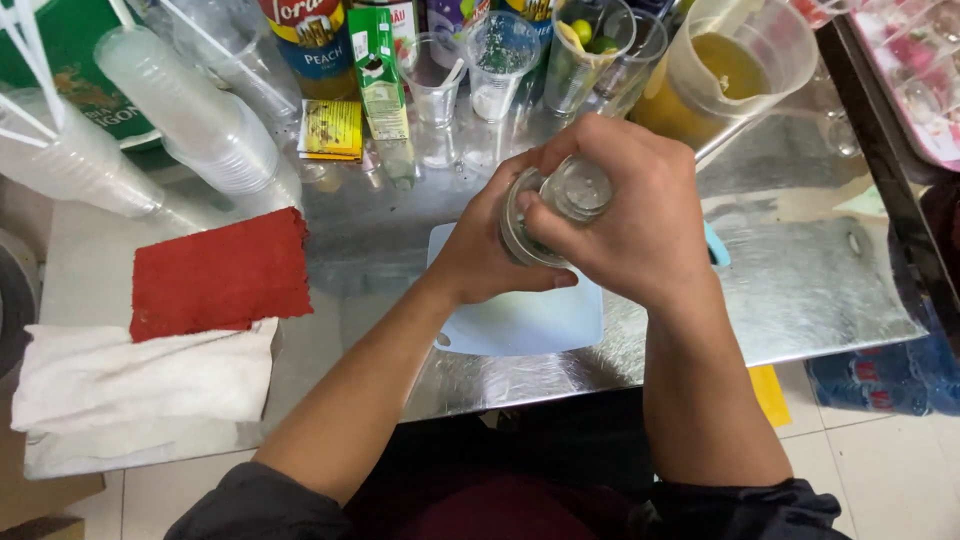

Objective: The person pours peach syrup and strawberry syrup into a mixing glass, then shakes the mixture. They add ice from a cooler into the glass, close the cooler, and shake the glass again. The person places the glass on a cutting board and wipes the counter with a cloth.

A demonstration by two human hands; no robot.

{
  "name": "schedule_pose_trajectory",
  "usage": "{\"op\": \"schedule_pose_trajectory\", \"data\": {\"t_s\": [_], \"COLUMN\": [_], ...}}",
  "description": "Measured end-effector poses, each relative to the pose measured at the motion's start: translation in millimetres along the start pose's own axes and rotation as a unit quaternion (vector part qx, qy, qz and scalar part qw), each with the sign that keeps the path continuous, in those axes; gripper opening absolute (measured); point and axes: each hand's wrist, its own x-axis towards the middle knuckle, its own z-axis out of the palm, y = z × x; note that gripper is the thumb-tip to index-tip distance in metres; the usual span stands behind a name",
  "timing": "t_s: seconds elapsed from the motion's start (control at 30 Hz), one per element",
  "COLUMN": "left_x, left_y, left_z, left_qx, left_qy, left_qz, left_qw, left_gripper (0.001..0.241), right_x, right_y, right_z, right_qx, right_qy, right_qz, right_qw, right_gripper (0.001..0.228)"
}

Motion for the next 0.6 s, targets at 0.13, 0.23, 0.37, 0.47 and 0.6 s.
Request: {"op": "schedule_pose_trajectory", "data": {"t_s": [0.13, 0.23, 0.37, 0.47, 0.6], "left_x": [-1.3, -2.8, -3.9, -3.8, -5.0], "left_y": [-8.9, -19.4, -16.1, -14.5, -29.7], "left_z": [-3.7, -2.6, -1.6, -1.4, -1.6], "left_qx": [0.041, 0.06, 0.085, 0.068, 0.087], "left_qy": [0.0, 0.007, 0.019, 0.008, 0.019], "left_qz": [0.032, 0.07, 0.051, 0.07, 0.107], "left_qw": [0.999, 0.996, 0.995, 0.995, 0.99], "left_gripper": [0.105, 0.106, 0.109, 0.102, 0.104], "right_x": [2.0, 2.7, -5.9, -10.4, -20.5], "right_y": [-4.8, -6.7, -4.5, -9.8, -9.5], "right_z": [3.3, 6.3, 13.7, 15.3, 21.2], "right_qx": [-0.045, -0.042, -0.039, -0.021, -0.011], "right_qy": [0.002, 0.009, 0.033, 0.074, 0.089], "right_qz": [-0.003, 0.011, 0.031, 0.039, 0.05], "right_qw": [0.999, 0.999, 0.998, 0.996, 0.995], "right_gripper": [0.015, 0.014, 0.018, 0.023, 0.047]}}
